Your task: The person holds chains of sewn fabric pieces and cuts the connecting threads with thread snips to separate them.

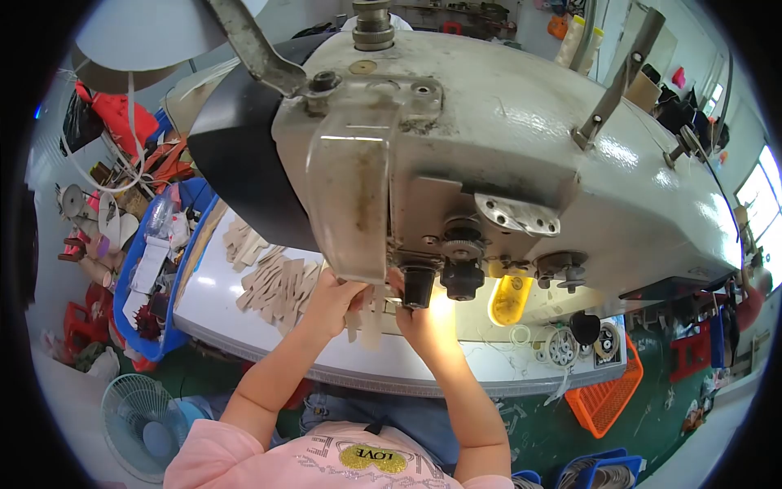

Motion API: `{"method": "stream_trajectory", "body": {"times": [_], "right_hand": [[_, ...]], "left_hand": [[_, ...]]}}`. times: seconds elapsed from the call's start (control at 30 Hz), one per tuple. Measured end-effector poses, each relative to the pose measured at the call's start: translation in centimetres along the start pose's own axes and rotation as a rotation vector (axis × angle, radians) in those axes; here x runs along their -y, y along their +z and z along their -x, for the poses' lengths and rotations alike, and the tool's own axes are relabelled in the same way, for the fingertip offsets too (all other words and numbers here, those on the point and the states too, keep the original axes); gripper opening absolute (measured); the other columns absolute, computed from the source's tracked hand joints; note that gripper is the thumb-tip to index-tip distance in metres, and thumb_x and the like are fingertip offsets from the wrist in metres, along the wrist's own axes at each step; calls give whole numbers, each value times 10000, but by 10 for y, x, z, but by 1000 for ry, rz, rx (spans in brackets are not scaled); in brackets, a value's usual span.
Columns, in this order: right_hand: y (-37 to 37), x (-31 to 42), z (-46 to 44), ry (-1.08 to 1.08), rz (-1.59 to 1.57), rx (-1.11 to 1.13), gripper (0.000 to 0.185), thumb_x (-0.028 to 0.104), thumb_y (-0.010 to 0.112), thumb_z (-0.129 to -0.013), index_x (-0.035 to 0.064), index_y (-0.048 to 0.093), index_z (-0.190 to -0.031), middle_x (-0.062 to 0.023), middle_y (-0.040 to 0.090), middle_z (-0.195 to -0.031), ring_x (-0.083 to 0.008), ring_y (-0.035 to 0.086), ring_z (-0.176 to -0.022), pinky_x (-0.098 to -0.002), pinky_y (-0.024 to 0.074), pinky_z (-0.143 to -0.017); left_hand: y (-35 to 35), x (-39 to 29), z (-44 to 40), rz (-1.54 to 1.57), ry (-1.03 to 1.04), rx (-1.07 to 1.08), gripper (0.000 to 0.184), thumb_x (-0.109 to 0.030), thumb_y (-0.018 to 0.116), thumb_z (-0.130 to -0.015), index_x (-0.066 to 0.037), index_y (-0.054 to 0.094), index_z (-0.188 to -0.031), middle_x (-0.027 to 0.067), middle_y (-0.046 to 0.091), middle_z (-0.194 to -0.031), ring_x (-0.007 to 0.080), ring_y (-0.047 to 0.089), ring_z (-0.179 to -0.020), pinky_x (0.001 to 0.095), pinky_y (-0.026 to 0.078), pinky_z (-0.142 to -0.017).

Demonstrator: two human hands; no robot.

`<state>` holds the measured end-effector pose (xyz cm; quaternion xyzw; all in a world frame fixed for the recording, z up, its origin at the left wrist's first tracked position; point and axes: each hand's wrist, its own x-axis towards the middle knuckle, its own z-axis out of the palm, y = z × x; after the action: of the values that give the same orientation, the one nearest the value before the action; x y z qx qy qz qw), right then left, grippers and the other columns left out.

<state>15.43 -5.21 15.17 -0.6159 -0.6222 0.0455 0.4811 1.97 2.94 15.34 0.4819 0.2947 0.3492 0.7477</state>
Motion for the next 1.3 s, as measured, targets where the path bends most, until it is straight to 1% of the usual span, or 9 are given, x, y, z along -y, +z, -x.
{"method": "stream_trajectory", "body": {"times": [0.07,0.3,0.57,0.9,1.0,1.1,1.2,1.27,1.3], "right_hand": [[-2,3,-1,58,-33,30,454,-130,501,-628,46,605,-1034,-70,605,-780,-141,559,-658,-245,443,-597],[-2,0,1,39,-11,28,474,-126,501,-633,73,602,-1052,-70,614,-803,-141,554,-677,-243,447,-616],[2,-5,3,57,-62,16,459,-117,518,-654,82,602,-1059,-69,605,-844,-140,547,-693,-247,452,-627],[-2,0,-1,-7,11,5,453,-129,523,-631,77,615,-1024,-74,608,-774,-160,560,-679,-261,453,-608],[-1,0,-1,-26,16,-19,448,-132,533,-622,72,620,-1012,-73,598,-752,-163,559,-678,-261,451,-599],[-2,0,-1,-12,-26,-12,443,-132,552,-613,65,621,-1004,-75,580,-764,-161,559,-683,-256,447,-587],[-4,6,3,-3,-103,0,440,-131,576,-600,58,619,-995,-83,557,-812,-160,561,-690,-246,444,-567],[-8,26,2,12,-146,29,438,-129,591,-587,56,620,-983,-85,542,-847,-164,564,-697,-250,448,-553],[-7,31,1,-33,-88,29,443,-128,596,-583,57,619,-984,-86,540,-855,-171,566,-697,-258,452,-546]], "left_hand": [[1,0,-2,20,-3,-8,129,-168,617,-812,-53,562,-795,-30,505,-614,33,413,-487,193,306,-427],[4,8,10,-72,72,-61,135,-158,590,-827,-47,544,-764,-26,486,-582,37,415,-482,192,314,-435],[-1,8,27,-195,3,-40,151,-167,595,-819,-54,540,-735,-6,521,-593,39,444,-515,198,333,-459],[-2,-6,-4,-127,72,-52,115,-129,606,-798,-42,534,-780,6,533,-643,55,500,-593,198,379,-526],[-2,-13,-12,-211,132,-20,101,-120,587,-806,-36,534,-792,4,521,-634,56,472,-563,209,367,-510],[-5,-7,-7,-100,70,48,237,-261,546,-856,-34,538,-792,5,491,-609,69,424,-520,212,335,-488],[-7,1,13,129,-16,332,468,-471,410,-892,-35,541,-784,13,455,-574,86,387,-499,219,308,-478],[-3,7,21,201,-102,346,577,-569,316,-875,-42,545,-820,18,457,-595,97,398,-511,222,309,-487],[-2,10,26,238,-145,350,637,-617,269,-867,-45,547,-839,20,459,-606,102,403,-517,224,310,-491]]}}
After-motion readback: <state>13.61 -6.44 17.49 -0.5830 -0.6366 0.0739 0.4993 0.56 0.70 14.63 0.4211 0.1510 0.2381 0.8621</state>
